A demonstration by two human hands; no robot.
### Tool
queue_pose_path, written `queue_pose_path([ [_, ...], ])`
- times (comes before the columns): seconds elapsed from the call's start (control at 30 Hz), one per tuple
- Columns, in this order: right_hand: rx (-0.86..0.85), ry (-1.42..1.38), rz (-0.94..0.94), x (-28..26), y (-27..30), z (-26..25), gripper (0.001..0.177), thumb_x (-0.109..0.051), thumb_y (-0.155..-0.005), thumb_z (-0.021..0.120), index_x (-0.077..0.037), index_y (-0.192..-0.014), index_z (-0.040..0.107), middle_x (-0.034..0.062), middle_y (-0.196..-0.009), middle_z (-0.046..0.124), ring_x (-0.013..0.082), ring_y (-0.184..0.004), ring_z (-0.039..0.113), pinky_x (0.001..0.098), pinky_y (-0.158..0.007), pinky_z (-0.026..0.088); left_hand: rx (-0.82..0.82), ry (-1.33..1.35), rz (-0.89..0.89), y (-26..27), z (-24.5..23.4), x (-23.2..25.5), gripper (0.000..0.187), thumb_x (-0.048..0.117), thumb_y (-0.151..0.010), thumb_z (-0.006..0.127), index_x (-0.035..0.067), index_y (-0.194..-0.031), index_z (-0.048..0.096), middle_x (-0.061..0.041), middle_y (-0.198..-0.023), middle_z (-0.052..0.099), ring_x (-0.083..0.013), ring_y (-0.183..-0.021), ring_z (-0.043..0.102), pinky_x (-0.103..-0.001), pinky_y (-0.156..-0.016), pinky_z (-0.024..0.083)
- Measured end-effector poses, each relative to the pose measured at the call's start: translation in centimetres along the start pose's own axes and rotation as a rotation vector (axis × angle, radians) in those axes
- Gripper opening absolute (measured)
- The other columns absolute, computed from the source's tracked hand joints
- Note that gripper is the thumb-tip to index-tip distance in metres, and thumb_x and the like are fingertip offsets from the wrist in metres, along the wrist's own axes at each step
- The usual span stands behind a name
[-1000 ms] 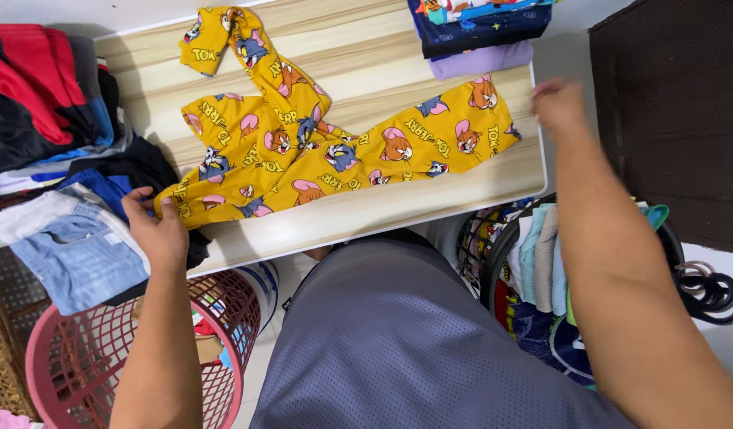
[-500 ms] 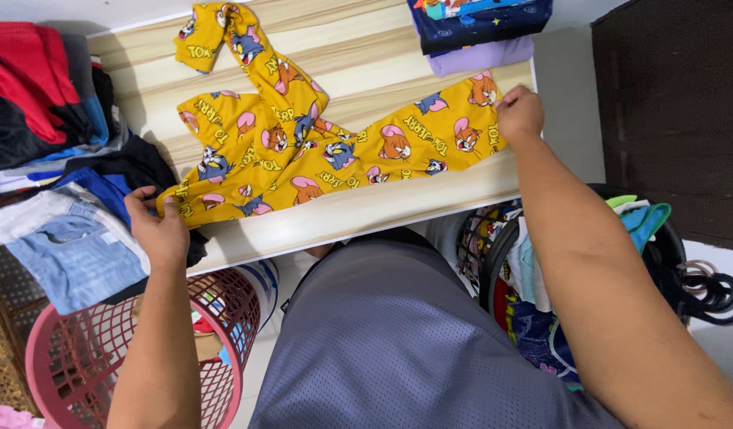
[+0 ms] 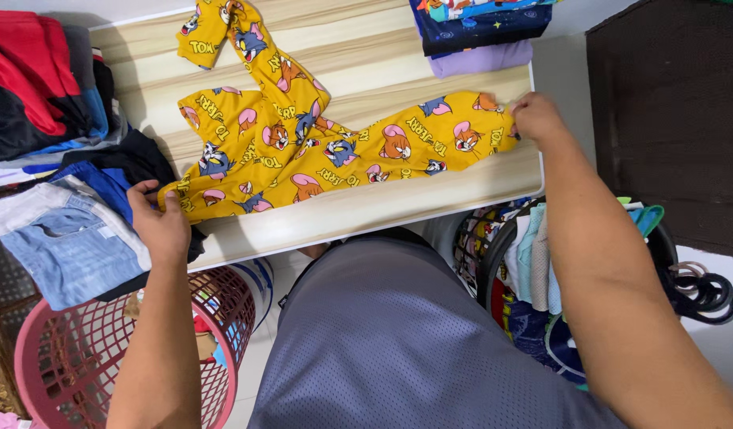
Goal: The person folds several children's pajama sets one by one on a wooden table. They retrieve each item from a pink laundry basket, unfold it, fold it neatly, and place it on a growing stack on the table.
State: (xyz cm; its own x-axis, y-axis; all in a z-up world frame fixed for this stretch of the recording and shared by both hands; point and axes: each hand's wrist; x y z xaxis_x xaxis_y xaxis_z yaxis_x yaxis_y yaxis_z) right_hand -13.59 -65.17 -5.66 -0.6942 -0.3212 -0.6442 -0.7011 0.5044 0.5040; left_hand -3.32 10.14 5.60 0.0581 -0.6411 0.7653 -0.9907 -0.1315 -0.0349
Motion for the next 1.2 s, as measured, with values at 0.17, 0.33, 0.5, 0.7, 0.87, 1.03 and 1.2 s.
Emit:
queue_pose_path([
  [0.17, 0.0, -0.007, -0.002, 0.0, 0.9, 2.0, 0.022, -0.012, -0.089, 0.081, 0.0, -0.098, 0.065, 0.0082, -0.085, 0.068, 0.0165, -0.069, 0.068, 0.0346, -0.059, 0.056, -0.018, 0.034, 0.02, 0.0, 0.3, 0.4, 0.025, -0.001, -0.106, 0.064, 0.002, -0.127, 0.053, -0.009, -0.1, 0.063, -0.0139, -0.087, 0.058, -0.028, -0.08, 0.05],
  [0.33, -0.036, -0.064, 0.042, -2.1, 2.2, 2.1, 0.025, -0.011, -0.081, 0.086, 0.0, -0.094, 0.069, 0.0067, -0.086, 0.07, 0.0158, -0.074, 0.067, 0.0325, -0.065, 0.056, -0.017, 0.033, 0.008, 0.0, 0.2, 0.5, 0.024, -0.001, -0.106, 0.064, 0.001, -0.126, 0.053, -0.009, -0.101, 0.063, -0.0142, -0.088, 0.058, -0.028, -0.081, 0.05],
  [0.5, 0.073, 0.168, -0.018, -4.6, 3.4, 0.3, 0.023, -0.021, -0.087, 0.086, -0.002, -0.093, 0.074, 0.006, -0.083, 0.07, 0.0133, -0.073, 0.06, 0.0323, -0.066, 0.05, -0.014, 0.046, 0.01, 0.1, 0.0, 0.5, 0.022, -0.001, -0.106, 0.063, 0.001, -0.126, 0.053, -0.008, -0.102, 0.064, -0.0137, -0.089, 0.058, -0.028, -0.082, 0.05],
  [0.7, 0.105, 0.19, -0.065, -5.1, 3.9, -0.5, 0.03, -0.031, -0.098, 0.076, -0.001, -0.094, 0.074, 0.0099, -0.081, 0.07, 0.0166, -0.072, 0.061, 0.0356, -0.068, 0.05, -0.003, 0.048, -0.001, 0.3, 0.0, 1.1, 0.021, -0.001, -0.105, 0.064, 0.001, -0.125, 0.054, -0.008, -0.102, 0.063, -0.0138, -0.089, 0.058, -0.028, -0.082, 0.05],
  [0.87, 0.311, 0.306, -0.386, -4.7, 3.5, -0.6, 0.017, -0.016, -0.097, 0.072, -0.001, -0.1, 0.079, 0.0173, -0.089, 0.073, 0.0247, -0.075, 0.067, 0.0406, -0.071, 0.051, 0.001, 0.021, 0.018, 0.1, -0.2, 0.7, 0.021, 0.0, -0.105, 0.064, 0.001, -0.124, 0.055, -0.009, -0.103, 0.063, -0.0147, -0.09, 0.059, -0.028, -0.083, 0.051],
  [1.03, 0.177, -0.865, -0.175, -8.3, 3.5, -3.9, 0.011, -0.004, -0.082, 0.071, -0.008, -0.093, 0.073, 0.0049, -0.098, 0.074, 0.023, -0.096, 0.071, 0.0432, -0.087, 0.055, 0.031, 0.1, 0.007, -0.8, -0.2, -1.3, 0.023, -0.001, -0.104, 0.064, 0.001, -0.124, 0.054, -0.006, -0.103, 0.059, -0.0125, -0.09, 0.057, -0.027, -0.08, 0.05],
  [1.2, -0.06, -0.578, -0.056, -11.8, 6.8, -8.4, 0.005, -0.01, -0.092, 0.071, -0.014, -0.093, 0.069, 0.0024, -0.103, 0.068, 0.0201, -0.098, 0.065, 0.0429, -0.09, 0.053, 0.08, 0.224, -0.017, -2.4, -0.5, -3.7, 0.025, -0.003, -0.106, 0.067, 0.004, -0.127, 0.056, -0.004, -0.101, 0.054, -0.0112, -0.089, 0.05, -0.026, -0.08, 0.046],
])
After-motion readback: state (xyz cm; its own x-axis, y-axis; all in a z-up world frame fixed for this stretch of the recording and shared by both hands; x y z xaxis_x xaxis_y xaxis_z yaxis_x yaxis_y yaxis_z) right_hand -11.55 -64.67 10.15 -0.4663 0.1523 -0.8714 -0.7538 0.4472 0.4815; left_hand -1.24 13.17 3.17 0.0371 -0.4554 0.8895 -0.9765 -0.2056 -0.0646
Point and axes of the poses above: each hand's wrist, its own y-axis away from the middle knuckle, its own z-axis out of the palm, x = y × z
